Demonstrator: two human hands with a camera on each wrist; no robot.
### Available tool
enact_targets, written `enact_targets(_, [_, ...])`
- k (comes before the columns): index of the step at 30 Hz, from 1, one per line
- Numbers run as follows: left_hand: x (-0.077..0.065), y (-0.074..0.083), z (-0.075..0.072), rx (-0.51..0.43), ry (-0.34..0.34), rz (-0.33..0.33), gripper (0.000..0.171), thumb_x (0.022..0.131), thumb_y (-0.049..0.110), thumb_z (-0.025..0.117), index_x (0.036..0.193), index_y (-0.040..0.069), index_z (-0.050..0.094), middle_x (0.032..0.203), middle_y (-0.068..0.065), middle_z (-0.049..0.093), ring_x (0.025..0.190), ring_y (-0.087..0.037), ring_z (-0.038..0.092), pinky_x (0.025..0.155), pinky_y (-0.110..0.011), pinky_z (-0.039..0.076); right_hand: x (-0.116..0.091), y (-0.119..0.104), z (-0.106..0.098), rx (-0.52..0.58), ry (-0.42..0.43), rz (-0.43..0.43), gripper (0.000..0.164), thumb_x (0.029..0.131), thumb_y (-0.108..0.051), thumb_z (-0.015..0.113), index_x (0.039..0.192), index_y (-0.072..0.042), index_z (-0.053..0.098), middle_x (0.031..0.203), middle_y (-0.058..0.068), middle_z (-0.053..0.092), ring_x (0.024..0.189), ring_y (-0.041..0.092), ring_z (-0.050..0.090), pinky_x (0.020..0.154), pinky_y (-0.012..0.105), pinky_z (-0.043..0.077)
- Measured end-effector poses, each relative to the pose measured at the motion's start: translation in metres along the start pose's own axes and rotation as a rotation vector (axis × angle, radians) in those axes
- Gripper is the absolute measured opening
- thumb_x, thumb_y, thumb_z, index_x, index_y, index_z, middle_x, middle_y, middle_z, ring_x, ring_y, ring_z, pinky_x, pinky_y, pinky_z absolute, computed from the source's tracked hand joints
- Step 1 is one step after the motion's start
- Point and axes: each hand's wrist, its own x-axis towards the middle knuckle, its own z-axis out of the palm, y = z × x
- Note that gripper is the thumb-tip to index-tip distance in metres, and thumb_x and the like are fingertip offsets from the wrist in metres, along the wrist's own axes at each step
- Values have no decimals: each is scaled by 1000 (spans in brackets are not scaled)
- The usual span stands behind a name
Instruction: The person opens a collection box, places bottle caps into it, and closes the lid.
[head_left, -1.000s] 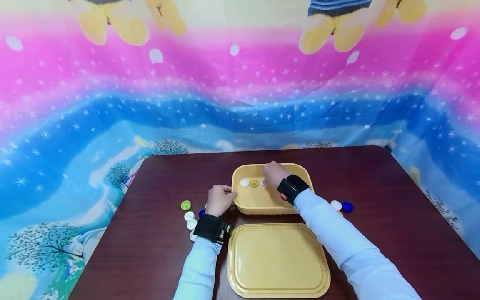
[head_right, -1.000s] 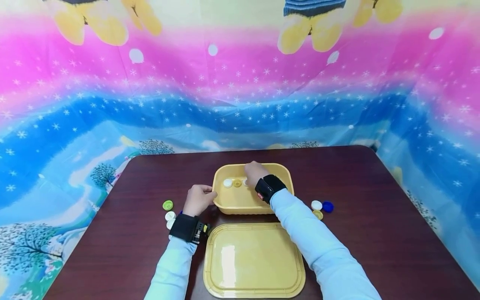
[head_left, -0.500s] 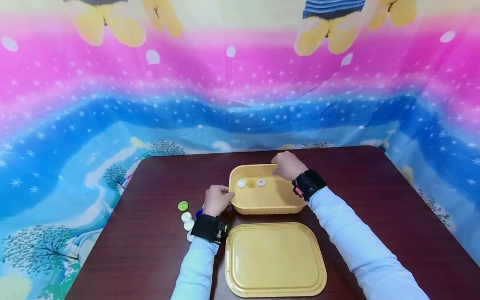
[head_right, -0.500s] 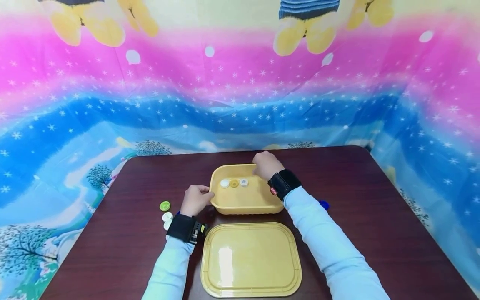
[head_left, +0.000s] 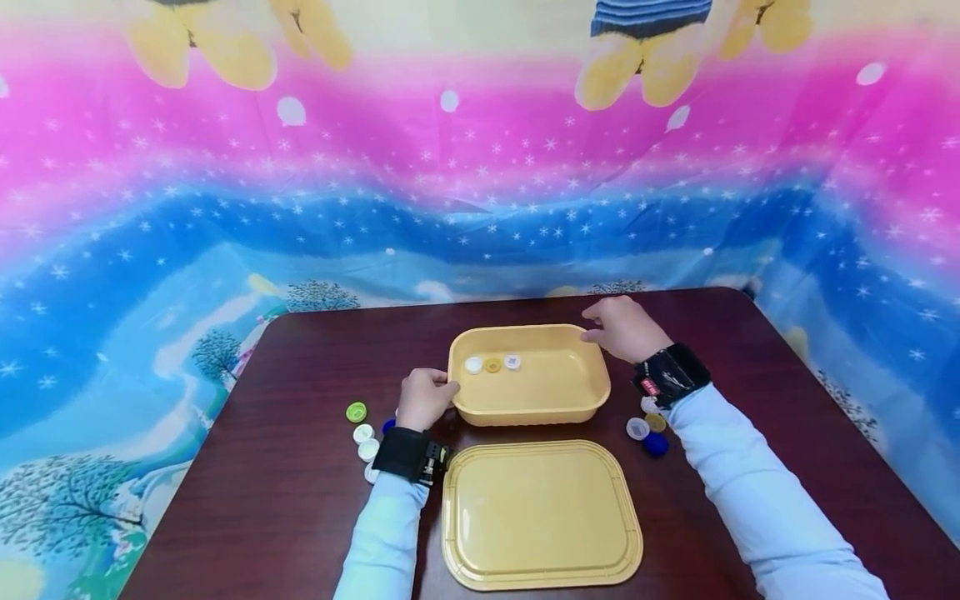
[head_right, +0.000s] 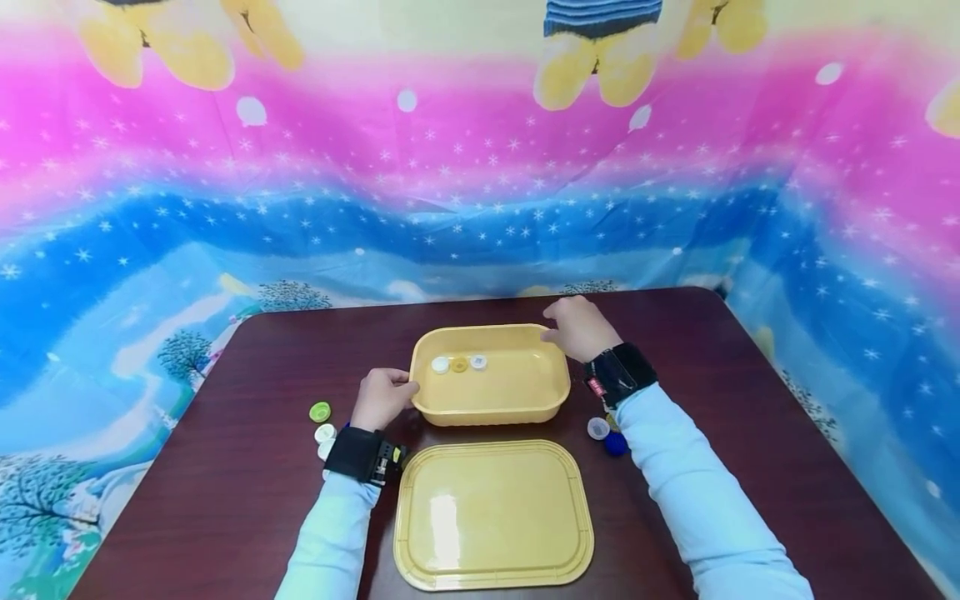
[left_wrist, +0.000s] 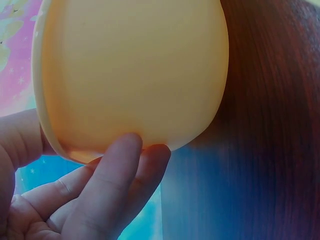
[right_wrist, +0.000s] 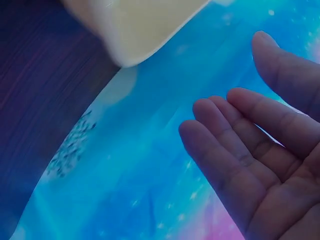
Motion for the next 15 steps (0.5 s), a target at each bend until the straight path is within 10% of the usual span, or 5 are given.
enact_targets(15, [1, -1, 2, -12, 6, 11, 21, 90, 15, 67, 103, -1, 74, 82, -9, 70, 66, -17, 66, 66, -32, 57, -54, 68, 4, 31, -21, 153, 45, 90, -12, 70, 127, 9, 58, 122, 31, 59, 107, 43, 60, 85, 52, 51])
